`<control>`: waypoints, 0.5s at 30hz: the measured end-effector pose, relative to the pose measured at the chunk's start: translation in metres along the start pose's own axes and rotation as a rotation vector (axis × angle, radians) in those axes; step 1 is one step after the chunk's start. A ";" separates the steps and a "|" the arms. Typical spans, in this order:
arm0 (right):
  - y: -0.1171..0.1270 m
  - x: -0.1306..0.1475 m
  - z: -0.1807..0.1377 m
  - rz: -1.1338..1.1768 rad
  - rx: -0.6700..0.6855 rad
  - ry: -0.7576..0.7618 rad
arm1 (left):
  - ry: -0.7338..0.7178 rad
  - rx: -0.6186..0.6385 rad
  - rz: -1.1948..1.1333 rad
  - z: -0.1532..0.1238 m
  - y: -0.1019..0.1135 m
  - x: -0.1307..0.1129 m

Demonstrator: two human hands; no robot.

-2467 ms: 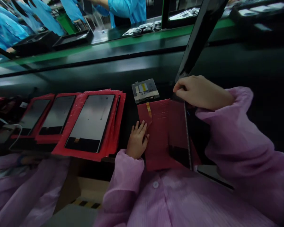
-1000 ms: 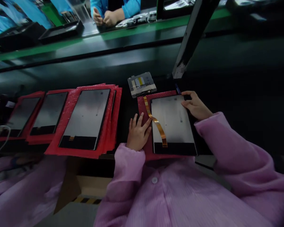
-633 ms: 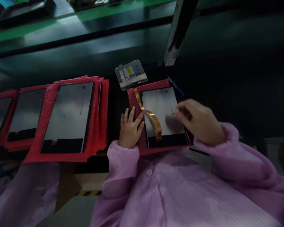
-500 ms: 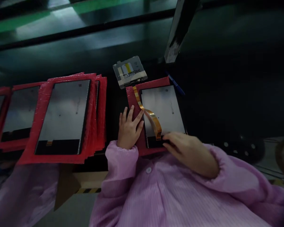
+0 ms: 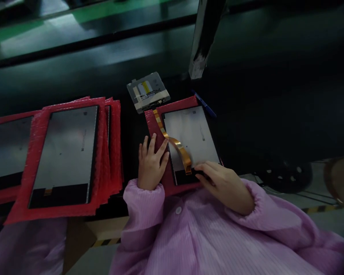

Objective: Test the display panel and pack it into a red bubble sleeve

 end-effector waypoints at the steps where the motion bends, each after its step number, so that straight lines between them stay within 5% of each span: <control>1: 0.006 -0.004 -0.001 -0.001 -0.050 -0.037 | 0.001 -0.002 -0.010 -0.001 0.001 0.000; 7: 0.029 -0.035 -0.003 -0.178 -0.270 -0.237 | -0.044 -0.136 -0.099 -0.023 0.014 -0.017; 15: 0.028 -0.044 -0.008 0.055 -0.382 -0.288 | -0.125 -0.135 -0.203 -0.039 0.007 -0.028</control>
Point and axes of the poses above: each hand's wrist, its own z-axis towards the middle knuckle, its own y-axis out of the back of the hand, x = y × z, the point moved 4 cm from there along z, towards the middle knuckle, and after that the axes turned 6 degrees about z, right-handed, at the moved point
